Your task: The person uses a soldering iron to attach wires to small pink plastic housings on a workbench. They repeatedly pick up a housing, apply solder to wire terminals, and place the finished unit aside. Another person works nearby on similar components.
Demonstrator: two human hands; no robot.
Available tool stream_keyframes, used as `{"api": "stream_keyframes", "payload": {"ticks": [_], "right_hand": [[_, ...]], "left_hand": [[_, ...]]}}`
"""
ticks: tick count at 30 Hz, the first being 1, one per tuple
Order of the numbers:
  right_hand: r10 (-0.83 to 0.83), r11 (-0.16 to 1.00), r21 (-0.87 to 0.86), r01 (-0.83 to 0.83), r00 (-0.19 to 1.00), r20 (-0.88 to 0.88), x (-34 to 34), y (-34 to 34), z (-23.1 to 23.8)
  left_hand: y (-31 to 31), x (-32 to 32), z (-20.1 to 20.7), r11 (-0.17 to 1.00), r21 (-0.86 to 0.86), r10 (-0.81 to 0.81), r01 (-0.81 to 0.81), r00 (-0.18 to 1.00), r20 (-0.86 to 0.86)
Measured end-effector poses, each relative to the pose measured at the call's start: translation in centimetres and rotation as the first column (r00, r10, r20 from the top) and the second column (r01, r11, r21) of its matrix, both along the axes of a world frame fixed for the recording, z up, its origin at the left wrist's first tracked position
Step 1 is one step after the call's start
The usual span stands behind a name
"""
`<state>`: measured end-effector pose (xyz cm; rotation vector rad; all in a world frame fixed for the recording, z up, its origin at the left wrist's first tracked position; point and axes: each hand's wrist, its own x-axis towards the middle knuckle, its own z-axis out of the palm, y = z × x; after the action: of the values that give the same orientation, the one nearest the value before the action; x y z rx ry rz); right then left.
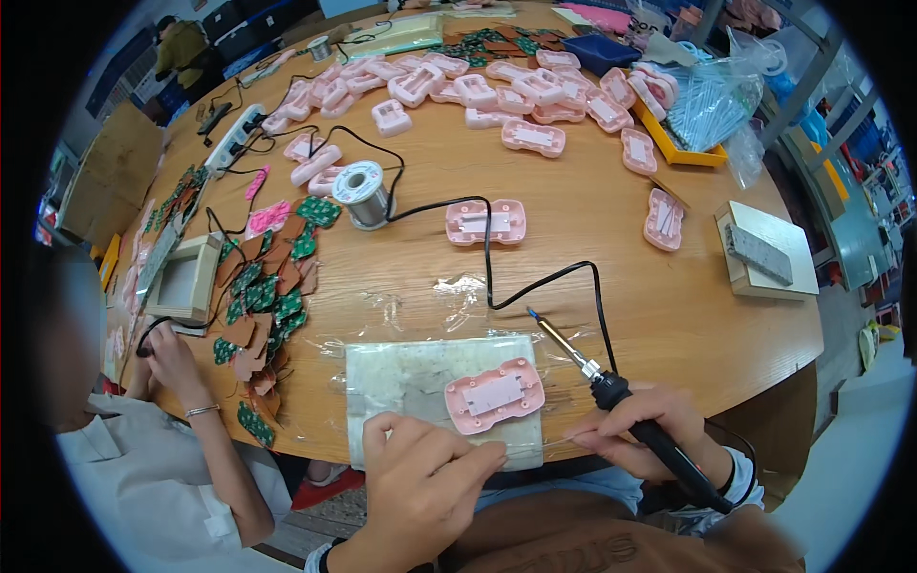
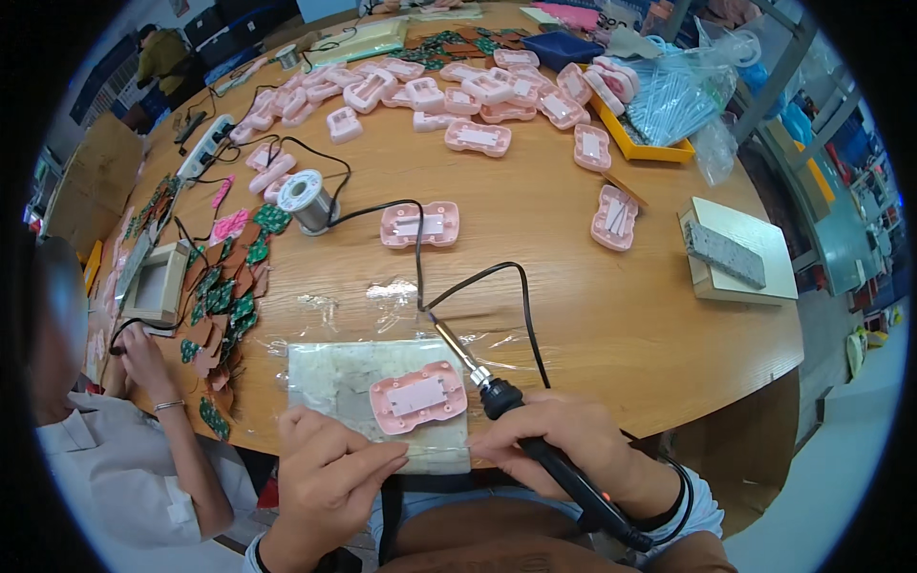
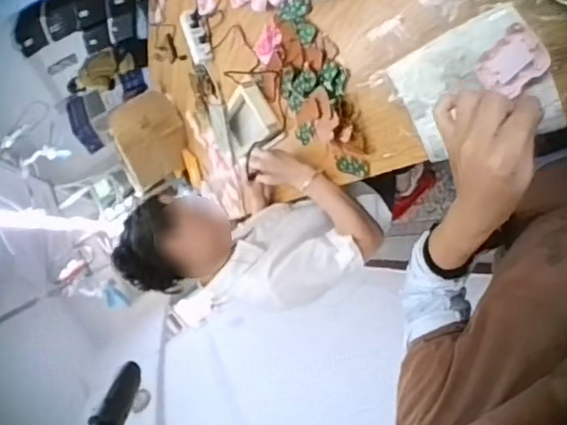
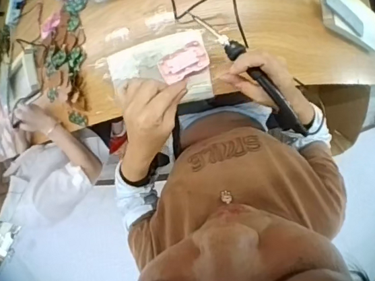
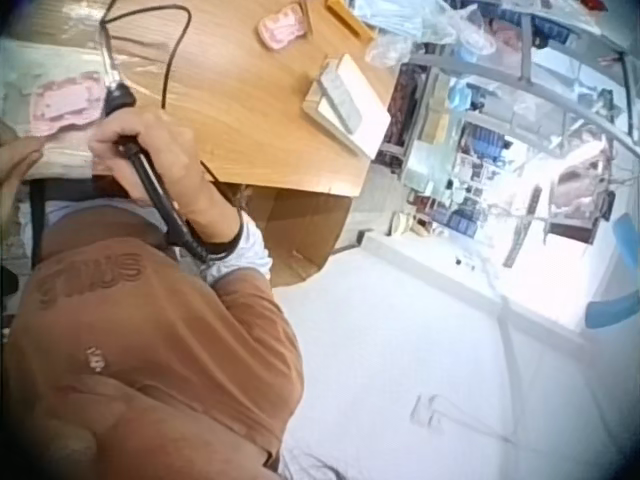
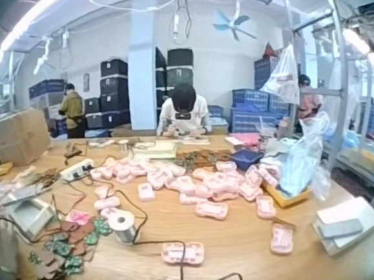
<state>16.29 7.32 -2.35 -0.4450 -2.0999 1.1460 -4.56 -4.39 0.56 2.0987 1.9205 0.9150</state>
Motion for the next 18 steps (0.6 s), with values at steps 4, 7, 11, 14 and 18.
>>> {"api": "stream_keyframes", "payload": {"ticks": [4,7,11,14,18], "right_hand": [[0.019,0.991,0.131,-0.029,0.997,0.081,0.6,0.6,-0.5],[0.062,0.985,0.159,-0.068,0.997,0.046,0.2,0.5,-0.8],[0.041,0.988,0.149,-0.043,0.999,0.015,-0.2,0.8,-1.4],[0.047,0.971,0.235,-0.052,0.998,0.03,-0.2,1.1,-1.9],[-0.026,0.985,0.173,0.011,0.996,0.088,1.5,2.1,-1.1]], "left_hand": [[0.3,1.3,-0.7,0.996,-0.077,0.051,-0.036,0.978,0.205],[1.2,2.5,-1.3,0.986,-0.163,0.056,0.02,0.894,0.444],[1.7,2.7,-1.3,0.983,-0.181,0.082,0.002,0.885,0.458],[1.9,3.0,-1.5,0.993,-0.114,0.084,-0.032,0.867,0.491],[1.8,2.4,-2.1,0.957,-0.158,0.283,-0.242,0.895,0.345]]}}
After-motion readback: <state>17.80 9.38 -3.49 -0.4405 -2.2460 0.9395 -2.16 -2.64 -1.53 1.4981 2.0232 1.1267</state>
